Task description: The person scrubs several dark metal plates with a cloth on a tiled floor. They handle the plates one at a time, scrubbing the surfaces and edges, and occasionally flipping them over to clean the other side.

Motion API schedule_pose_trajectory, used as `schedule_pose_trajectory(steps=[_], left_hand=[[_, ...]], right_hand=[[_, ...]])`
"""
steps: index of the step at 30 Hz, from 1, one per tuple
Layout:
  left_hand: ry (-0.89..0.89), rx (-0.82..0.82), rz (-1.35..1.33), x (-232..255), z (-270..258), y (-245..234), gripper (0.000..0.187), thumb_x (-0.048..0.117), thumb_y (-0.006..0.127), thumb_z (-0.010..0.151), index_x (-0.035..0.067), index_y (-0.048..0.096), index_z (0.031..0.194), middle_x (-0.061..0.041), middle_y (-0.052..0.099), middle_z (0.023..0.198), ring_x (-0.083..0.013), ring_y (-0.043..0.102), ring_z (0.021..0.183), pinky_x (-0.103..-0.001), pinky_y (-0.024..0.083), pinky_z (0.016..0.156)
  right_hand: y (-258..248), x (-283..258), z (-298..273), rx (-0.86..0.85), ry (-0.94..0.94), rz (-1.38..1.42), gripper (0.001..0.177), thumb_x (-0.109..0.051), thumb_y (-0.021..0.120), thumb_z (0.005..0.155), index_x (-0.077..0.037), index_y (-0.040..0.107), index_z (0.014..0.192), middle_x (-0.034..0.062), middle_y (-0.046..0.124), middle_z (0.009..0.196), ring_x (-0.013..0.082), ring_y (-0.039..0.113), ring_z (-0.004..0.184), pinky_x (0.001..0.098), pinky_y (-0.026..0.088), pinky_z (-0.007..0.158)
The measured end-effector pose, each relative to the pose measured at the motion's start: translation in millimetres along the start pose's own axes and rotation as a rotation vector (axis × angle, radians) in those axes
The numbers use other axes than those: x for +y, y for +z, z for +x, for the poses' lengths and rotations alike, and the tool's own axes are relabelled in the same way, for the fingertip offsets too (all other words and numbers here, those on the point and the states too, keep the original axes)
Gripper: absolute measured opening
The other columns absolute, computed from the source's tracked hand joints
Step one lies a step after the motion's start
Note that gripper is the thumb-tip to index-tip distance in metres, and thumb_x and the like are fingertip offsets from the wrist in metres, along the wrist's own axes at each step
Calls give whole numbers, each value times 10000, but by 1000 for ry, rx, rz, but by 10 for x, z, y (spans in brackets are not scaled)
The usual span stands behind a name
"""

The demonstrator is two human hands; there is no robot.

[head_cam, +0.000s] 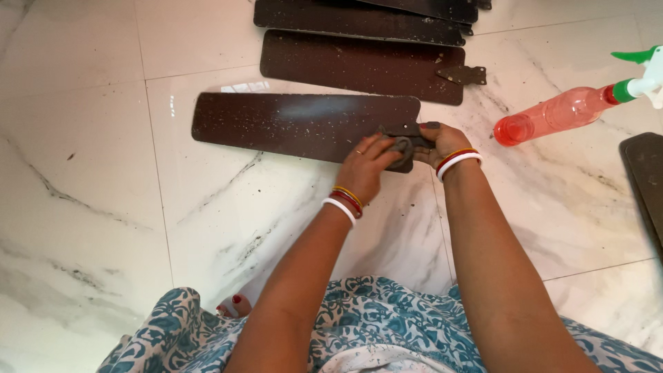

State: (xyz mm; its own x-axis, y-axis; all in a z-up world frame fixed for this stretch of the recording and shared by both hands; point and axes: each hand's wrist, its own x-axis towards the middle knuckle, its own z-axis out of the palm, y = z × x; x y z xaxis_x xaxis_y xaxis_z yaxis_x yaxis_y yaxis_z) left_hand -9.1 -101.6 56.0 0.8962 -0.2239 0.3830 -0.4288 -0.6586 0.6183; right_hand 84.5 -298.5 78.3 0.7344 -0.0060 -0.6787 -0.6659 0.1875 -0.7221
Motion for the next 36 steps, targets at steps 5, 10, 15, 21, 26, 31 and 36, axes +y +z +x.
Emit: schedule_pose_trajectory(steps=[5,10,15,21,26,31,36], left_hand=[[-209,151,-3,-177,25,-245,432,-160,580,741,137,705,1029,-32,636,1327,-321,520,1352,-441,436,1151],[-234,147,-84,-161,13,-336,401,-161,587,766,130,699,1018,-18,659,1298,-321,535,1328,-418,475,1097],[-184,26,-110,-232,12,-445,369,-154,584,772,121,696,991,-16,673,1278,-314,544,1315,-402,479,1080],[-169,2,-112,-195,6,-477,394,-158,575,757,130,698,996,0,683,1250,-294,556,1300,-399,482,1088],[-192,29,-143,-225,33,-512,386,-152,565,807,142,701,1017,10,682,1261,-272,573,1288,-385,513,1052],[-189,10,-151,-231,64,-596,392,-159,559,810,144,704,1013,3,677,1266,-281,568,1281,-379,516,1046],[-186,-2,-133,-192,97,-656,398,-149,576,805,152,696,1036,4,682,1254,-274,582,1260,-381,528,1015]], right_hand=[[108,15,-90,-80,-55,-84,245,-103,562,999,8,604,1213,205,696,1164,317,739,979,482,627,917],[151,-76,-205,5,-2,-255,388,-265,579,1034,62,611,1240,245,694,1140,354,738,914,487,625,830],[60,-27,-127,-87,-148,-283,421,-330,563,1031,32,600,1242,198,694,1144,279,750,924,457,665,814],[32,33,-37,-158,-153,-107,272,-237,570,1010,-49,586,1205,182,689,1077,289,697,792,454,592,731],[-130,102,-107,-416,-217,66,262,-125,615,970,18,632,1189,196,722,1143,306,743,988,446,619,888],[-148,204,-65,-398,-225,88,342,-259,673,1000,36,664,1173,199,732,1112,298,742,1006,408,623,872],[-107,289,-5,-280,-234,100,465,-396,691,968,39,675,1132,191,756,1045,264,752,915,367,620,807]])
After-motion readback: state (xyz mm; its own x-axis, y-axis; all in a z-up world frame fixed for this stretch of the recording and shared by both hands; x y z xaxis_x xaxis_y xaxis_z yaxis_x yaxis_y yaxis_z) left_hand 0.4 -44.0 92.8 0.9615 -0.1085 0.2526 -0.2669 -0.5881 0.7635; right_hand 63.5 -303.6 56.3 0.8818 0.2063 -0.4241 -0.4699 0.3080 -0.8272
